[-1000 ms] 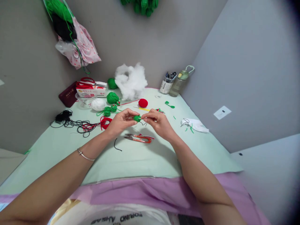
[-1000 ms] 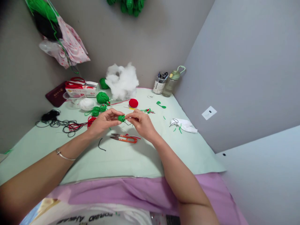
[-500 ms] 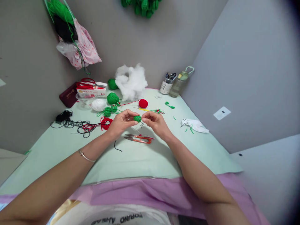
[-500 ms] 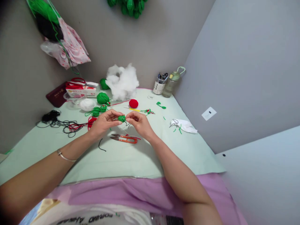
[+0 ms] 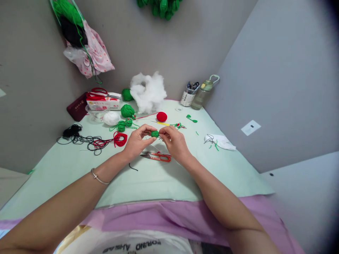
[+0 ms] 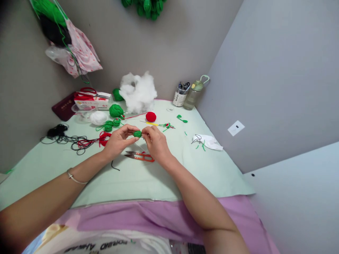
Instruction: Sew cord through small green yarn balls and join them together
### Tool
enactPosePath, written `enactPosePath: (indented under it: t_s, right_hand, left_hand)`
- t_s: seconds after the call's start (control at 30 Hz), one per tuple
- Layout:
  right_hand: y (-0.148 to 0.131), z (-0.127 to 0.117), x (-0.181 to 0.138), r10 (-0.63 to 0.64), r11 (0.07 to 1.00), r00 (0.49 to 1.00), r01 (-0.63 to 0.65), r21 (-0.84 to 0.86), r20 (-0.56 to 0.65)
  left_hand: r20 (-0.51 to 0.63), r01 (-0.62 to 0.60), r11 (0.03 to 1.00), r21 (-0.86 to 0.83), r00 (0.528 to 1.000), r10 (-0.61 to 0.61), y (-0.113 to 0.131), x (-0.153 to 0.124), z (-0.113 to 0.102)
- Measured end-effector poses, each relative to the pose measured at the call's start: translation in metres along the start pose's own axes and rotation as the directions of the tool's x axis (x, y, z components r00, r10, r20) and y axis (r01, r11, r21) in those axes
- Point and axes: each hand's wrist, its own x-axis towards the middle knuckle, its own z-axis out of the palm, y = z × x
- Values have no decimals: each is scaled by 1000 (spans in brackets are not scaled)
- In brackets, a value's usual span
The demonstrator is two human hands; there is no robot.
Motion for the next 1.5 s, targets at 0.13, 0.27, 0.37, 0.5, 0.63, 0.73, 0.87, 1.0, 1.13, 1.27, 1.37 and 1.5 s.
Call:
enactPosePath:
  t_s: [0.13,0.27,0.37,0.5,0.63,0.73,0.87,1.0,1.13,1.27,1.37,1.5]
  right_hand:
    - [2,-1,1,19,1000,999,-19,-22,37]
    - [-1,2,-3,-40,999,998,41,-24,41]
    - [-5,3,-5,-152,968,984,167,-188,92]
    - [-6,1,-5,-195,848,965,256,-464,177]
    - [-6,-1,-5,-366,780,929,341,-524,60]
    - [-9,-2,-7,-494,763,869,423,-488,-19]
    - [-18,2,-10,-600,742,798,531,-409,-53]
    - [-28,1,-7,-223,974,974,221,49,31]
    - [-36,-17,-2,45,817,942,-226,531,332]
    - [-41,-35,-1,-75,689,908,-251,679,412]
    - [-40,-35,1,-21,653,942,-242,718,336]
    - [-35,-27,5,133,703,970,-238,670,205]
  left_hand:
    - [-3,19,1000,8,1000,-19,0,0,0]
    - [7,20,999,30,1000,-20,-1,0,1]
    - [19,-18,995,101,1000,16,-2,-1,1]
    - [55,-39,968,248,998,26,-1,-3,3]
    - [55,-64,954,293,997,50,5,-4,5]
    - [51,-111,944,312,994,100,10,-3,5]
    - [80,-110,924,366,993,86,7,-2,0]
    - [49,-84,912,401,996,70,-1,-1,-7]
    - [58,-75,927,366,997,57,-6,0,-9]
    - [31,-66,948,311,998,59,-6,2,-10]
    - [-53,-1,962,275,998,16,0,2,-9]
    - [-34,157,983,92,987,-155,10,3,-9]
